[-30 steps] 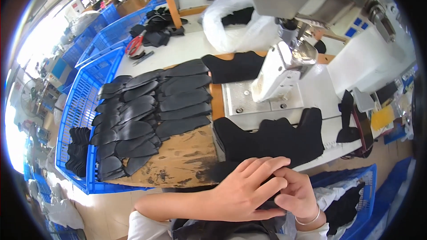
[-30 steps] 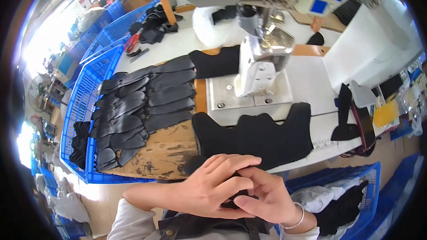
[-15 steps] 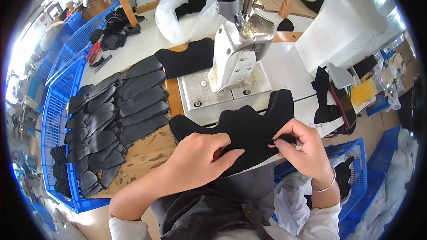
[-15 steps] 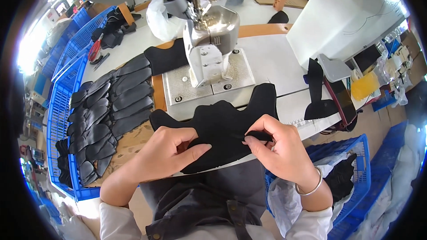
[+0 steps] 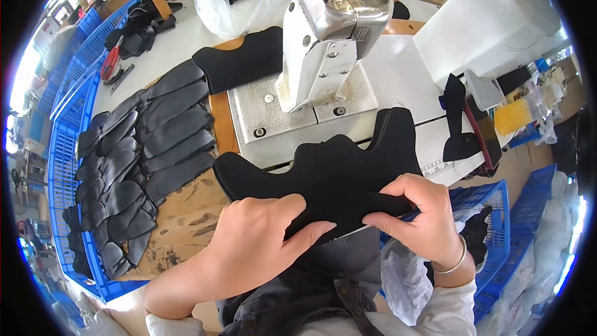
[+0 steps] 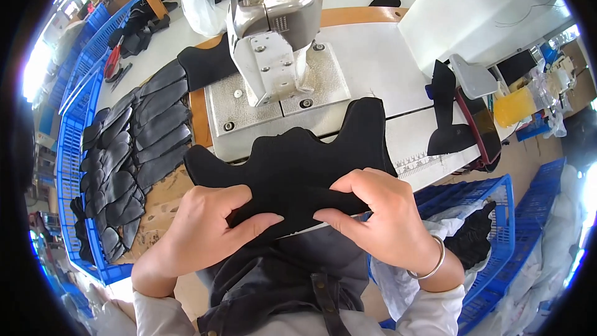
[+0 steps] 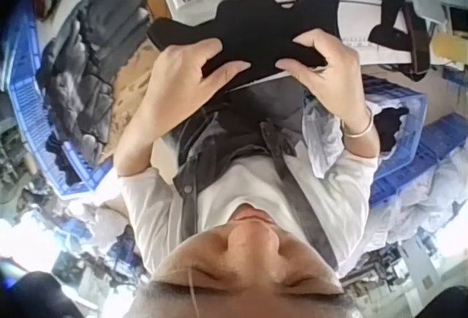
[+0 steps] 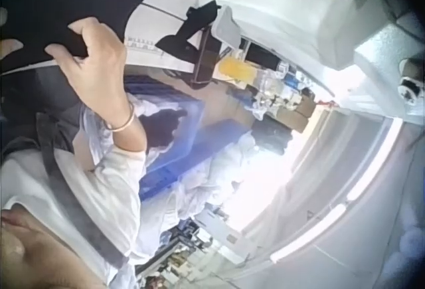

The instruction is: Stitching components of a shoe upper using an industrial sewing machine.

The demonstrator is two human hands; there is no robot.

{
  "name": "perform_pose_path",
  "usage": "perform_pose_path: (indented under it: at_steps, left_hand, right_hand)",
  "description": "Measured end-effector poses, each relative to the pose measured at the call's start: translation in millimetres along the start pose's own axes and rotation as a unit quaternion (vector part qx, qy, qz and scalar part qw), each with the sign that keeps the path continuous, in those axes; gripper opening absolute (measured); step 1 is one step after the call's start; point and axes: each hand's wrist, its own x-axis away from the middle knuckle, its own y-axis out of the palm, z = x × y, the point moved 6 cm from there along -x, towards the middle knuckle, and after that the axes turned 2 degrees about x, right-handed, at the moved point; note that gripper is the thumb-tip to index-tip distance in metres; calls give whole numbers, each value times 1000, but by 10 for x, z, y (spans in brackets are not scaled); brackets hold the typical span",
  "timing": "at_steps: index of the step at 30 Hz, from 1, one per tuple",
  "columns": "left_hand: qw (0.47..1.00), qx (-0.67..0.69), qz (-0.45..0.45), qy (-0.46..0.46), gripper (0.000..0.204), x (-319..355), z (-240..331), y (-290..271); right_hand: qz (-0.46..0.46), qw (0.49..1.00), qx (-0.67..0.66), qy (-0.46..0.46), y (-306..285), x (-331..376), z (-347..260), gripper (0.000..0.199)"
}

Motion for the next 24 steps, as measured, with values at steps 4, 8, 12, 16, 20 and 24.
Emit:
perform_pose_path:
  at_steps: [4,8,12,16,20,24]
  left_hand:
    - [1000,-23,0,-19,47,-5,-38,18]
    - [999,-34,3,-22,47,4,-42,37]
    - [999,-37,11,-12,47,8,-35,42]
    - [999,-34,8,-13,46,7,-25,51]
    - [999,-36,10,-8,46,6,-17,55]
    - [999,-37,12,-9,45,30,-25,49]
  right_hand:
    - [16,1000,19,-5,17,-3,2,27]
    - [24,1000,16,6,22,9,20,28]
    - [30,999,21,1,17,9,7,28]
    - [29,999,27,-6,15,11,5,29]
    - [27,999,34,-11,17,11,2,29]
    - [25,999,36,-12,36,-10,-30,29]
